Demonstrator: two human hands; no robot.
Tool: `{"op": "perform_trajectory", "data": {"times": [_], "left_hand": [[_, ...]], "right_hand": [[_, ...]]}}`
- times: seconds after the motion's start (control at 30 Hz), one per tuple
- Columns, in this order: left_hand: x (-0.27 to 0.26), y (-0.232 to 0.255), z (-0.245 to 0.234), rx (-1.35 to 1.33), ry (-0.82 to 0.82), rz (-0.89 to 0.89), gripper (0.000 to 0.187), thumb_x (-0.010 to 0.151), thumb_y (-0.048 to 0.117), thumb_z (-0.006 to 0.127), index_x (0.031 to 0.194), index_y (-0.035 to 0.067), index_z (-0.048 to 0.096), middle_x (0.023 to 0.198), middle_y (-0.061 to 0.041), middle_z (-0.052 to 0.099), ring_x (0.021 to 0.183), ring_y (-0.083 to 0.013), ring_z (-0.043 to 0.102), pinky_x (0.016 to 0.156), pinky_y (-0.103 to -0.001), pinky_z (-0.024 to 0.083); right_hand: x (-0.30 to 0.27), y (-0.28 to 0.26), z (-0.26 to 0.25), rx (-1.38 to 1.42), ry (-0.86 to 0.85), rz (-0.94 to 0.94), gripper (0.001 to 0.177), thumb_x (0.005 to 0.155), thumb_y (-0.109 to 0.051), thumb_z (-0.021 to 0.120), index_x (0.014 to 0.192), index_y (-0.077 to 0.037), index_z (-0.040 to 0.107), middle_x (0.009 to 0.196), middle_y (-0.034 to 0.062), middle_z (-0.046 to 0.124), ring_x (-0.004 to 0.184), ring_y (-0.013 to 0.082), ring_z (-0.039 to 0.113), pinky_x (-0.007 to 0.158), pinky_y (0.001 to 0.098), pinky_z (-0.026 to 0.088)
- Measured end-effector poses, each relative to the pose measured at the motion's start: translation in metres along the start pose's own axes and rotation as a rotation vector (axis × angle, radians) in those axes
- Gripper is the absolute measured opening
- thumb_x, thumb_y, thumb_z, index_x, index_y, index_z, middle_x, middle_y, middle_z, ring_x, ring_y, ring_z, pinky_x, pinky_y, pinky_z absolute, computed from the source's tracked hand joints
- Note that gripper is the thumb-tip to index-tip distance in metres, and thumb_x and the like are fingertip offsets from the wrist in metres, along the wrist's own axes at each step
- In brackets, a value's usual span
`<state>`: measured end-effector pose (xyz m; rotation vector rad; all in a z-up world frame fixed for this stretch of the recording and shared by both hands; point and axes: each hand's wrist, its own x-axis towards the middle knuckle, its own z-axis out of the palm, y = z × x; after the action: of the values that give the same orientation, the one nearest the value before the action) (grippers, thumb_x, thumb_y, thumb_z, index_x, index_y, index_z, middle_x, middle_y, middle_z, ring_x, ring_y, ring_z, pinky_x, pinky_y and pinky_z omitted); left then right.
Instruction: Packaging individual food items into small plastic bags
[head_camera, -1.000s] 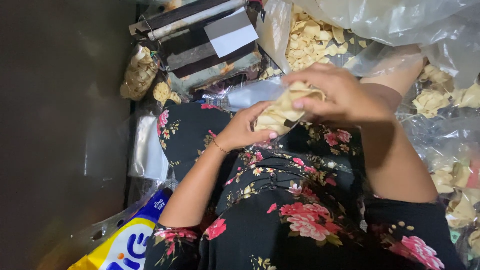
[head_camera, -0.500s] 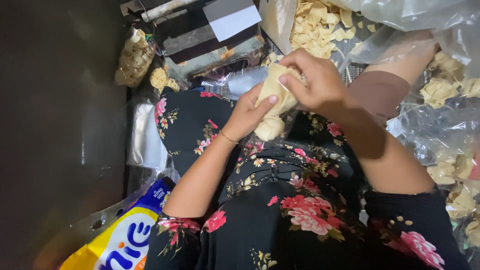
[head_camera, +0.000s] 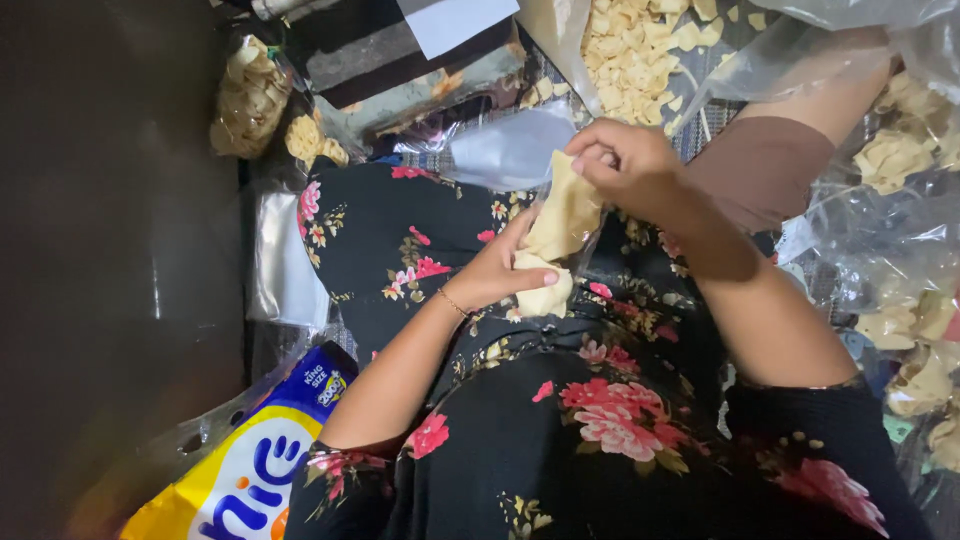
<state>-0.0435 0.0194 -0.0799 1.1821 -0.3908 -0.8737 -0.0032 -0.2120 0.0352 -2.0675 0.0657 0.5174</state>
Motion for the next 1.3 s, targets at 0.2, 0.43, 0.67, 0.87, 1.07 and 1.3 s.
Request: {"op": "perform_trajectory", "data": {"times": [0.2,0.43,0.67,0.87,1.07,1.3], "left_hand": [[0.000,-0.022,-0.005,0.164,0.080,0.004,0.087,0.089,0.022,0.078,0.159,0.006,0.029,0.165,-0.010,0.031,0.146,-0.0208,0.039,0.123,-0.036,0.029],[0.003,-0.007,0.004,0.189,0.114,-0.039,0.075,0.092,0.032,0.073,0.155,0.011,0.039,0.149,-0.006,0.051,0.127,-0.0159,0.056,0.109,-0.031,0.046],[0.017,-0.039,0.002,0.276,0.340,-0.028,0.048,0.085,0.030,0.082,0.130,0.022,0.066,0.081,-0.009,0.077,0.073,-0.0128,0.073,0.063,-0.031,0.061],[0.010,-0.020,0.006,0.231,0.278,0.037,0.076,0.082,0.030,0.088,0.146,0.009,0.055,0.118,-0.023,0.070,0.107,-0.0289,0.070,0.091,-0.047,0.059],[0.012,-0.027,-0.003,-0.045,0.152,0.137,0.074,0.091,0.020,0.081,0.154,0.008,0.043,0.136,-0.019,0.064,0.121,-0.0205,0.060,0.103,-0.044,0.053],[-0.010,0.029,0.010,0.383,0.143,-0.091,0.123,0.065,0.026,0.094,0.162,0.008,0.021,0.152,-0.035,0.043,0.140,-0.0540,0.042,0.120,-0.058,0.035]], "right_hand": [[0.008,0.021,-0.012,0.056,0.229,-0.291,0.018,0.102,-0.008,0.060,0.113,0.002,0.070,0.102,0.0121,0.069,0.092,0.0196,0.061,0.081,0.0301,0.051],[0.021,0.039,-0.029,0.119,0.162,-0.264,0.011,0.103,-0.006,0.067,0.113,-0.007,0.070,0.100,0.0022,0.068,0.088,0.0099,0.060,0.076,0.0232,0.049],[0.007,0.020,-0.009,0.112,0.030,-0.187,0.016,0.099,0.003,0.062,0.112,0.008,0.069,0.086,0.0220,0.071,0.067,0.0208,0.065,0.054,0.0295,0.056],[0.008,0.021,0.002,0.109,-0.199,-0.074,0.023,0.107,-0.016,0.058,0.121,-0.003,0.071,0.103,0.0219,0.074,0.091,0.0326,0.071,0.085,0.0456,0.058],[0.007,0.030,0.012,0.299,-0.409,-0.198,0.036,0.106,-0.026,0.050,0.126,-0.004,0.071,0.118,0.0212,0.074,0.114,0.0357,0.067,0.104,0.0540,0.046],[0.029,0.098,0.009,0.303,-0.367,-0.165,0.050,0.104,-0.041,0.054,0.135,-0.003,0.063,0.124,0.0209,0.068,0.118,0.0388,0.064,0.111,0.0556,0.040]]}}
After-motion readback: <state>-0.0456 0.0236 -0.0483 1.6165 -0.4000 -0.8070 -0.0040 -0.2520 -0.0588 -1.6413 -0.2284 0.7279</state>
